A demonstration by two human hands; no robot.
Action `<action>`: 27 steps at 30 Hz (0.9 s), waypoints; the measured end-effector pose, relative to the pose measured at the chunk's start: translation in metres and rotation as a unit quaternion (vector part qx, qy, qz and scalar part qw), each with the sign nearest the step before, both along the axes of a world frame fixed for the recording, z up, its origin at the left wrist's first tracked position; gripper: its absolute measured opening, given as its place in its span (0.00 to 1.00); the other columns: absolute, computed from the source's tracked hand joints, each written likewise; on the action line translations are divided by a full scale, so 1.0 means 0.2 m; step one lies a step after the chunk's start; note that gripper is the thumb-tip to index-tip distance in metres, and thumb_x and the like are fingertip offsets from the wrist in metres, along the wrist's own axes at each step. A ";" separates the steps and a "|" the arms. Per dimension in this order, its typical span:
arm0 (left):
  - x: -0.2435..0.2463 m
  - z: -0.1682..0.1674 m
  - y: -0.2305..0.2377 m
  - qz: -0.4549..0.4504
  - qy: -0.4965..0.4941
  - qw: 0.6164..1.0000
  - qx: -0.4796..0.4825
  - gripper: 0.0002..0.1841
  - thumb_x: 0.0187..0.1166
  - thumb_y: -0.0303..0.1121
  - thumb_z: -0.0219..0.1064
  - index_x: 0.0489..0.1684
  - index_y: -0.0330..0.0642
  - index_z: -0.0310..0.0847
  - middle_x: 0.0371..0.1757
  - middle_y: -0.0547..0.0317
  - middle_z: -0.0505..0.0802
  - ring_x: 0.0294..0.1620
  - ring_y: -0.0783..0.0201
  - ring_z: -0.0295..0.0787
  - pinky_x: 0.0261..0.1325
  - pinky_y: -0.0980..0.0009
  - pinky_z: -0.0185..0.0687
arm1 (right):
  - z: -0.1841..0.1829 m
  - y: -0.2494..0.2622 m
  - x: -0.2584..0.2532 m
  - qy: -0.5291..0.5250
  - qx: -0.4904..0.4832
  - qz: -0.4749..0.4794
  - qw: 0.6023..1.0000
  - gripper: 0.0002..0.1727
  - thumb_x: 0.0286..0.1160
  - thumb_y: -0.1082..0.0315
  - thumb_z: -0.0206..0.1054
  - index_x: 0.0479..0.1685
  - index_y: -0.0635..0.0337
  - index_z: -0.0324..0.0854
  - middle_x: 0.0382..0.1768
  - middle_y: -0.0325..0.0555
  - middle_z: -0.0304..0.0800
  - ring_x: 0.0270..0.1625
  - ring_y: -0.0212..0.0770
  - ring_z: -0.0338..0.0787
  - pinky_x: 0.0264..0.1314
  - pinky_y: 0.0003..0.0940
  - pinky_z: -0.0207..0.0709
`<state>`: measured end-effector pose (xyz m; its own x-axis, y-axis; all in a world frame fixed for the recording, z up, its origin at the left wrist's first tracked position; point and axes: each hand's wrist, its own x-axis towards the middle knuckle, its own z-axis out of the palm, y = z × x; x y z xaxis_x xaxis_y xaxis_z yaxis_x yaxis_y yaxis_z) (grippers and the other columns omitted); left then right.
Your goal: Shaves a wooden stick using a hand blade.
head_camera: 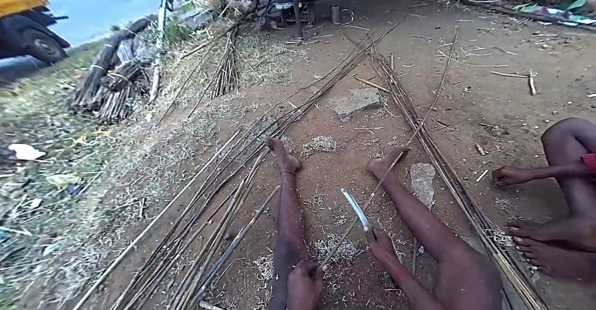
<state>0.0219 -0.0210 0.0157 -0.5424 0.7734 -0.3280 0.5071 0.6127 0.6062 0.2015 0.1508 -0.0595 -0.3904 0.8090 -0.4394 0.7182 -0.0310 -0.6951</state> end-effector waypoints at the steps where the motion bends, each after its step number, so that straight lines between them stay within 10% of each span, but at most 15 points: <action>1: 0.00 0.00 0.01 -0.001 -0.004 1.000 -0.011 0.14 0.79 0.42 0.72 0.44 0.40 0.95 0.46 0.50 0.94 0.46 0.54 0.93 0.58 0.52 0.87 | 0.00 -0.03 -0.02 0.010 -0.011 -0.009 1.000 0.27 0.92 0.48 0.52 0.47 0.66 0.83 0.34 0.55 0.82 0.40 0.53 0.85 0.49 0.54 0.77; 12: -0.02 0.00 0.06 0.003 -0.006 1.000 -0.025 0.13 0.79 0.42 0.70 0.42 0.42 0.94 0.45 0.52 0.95 0.44 0.57 0.93 0.57 0.54 0.87 | 0.12 -0.22 -0.13 -0.017 0.019 0.206 0.978 0.29 0.90 0.45 0.48 0.51 0.62 0.82 0.35 0.58 0.89 0.43 0.59 0.91 0.48 0.62 0.81; 16: -0.03 0.04 0.09 0.003 -0.041 0.996 -0.085 0.15 0.82 0.44 0.69 0.45 0.41 0.93 0.43 0.52 0.95 0.45 0.57 0.92 0.57 0.55 0.85 | 0.06 -0.02 -0.12 -0.025 0.002 0.056 0.998 0.28 0.91 0.45 0.51 0.48 0.63 0.84 0.37 0.55 0.86 0.44 0.55 0.89 0.53 0.57 0.80; 27: -0.04 0.02 0.08 0.006 -0.005 0.999 -0.048 0.14 0.81 0.43 0.69 0.44 0.42 0.93 0.43 0.52 0.95 0.44 0.56 0.93 0.57 0.52 0.86 | 0.17 -0.18 -0.14 -0.058 0.049 0.222 0.972 0.29 0.90 0.44 0.46 0.52 0.61 0.82 0.36 0.59 0.90 0.46 0.61 0.92 0.50 0.62 0.81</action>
<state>0.0144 -0.0052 0.0191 -0.5484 0.7318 -0.4047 0.4938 0.6740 0.5495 0.1742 0.1144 -0.0264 -0.6628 0.6127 -0.4305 0.7197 0.3625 -0.5922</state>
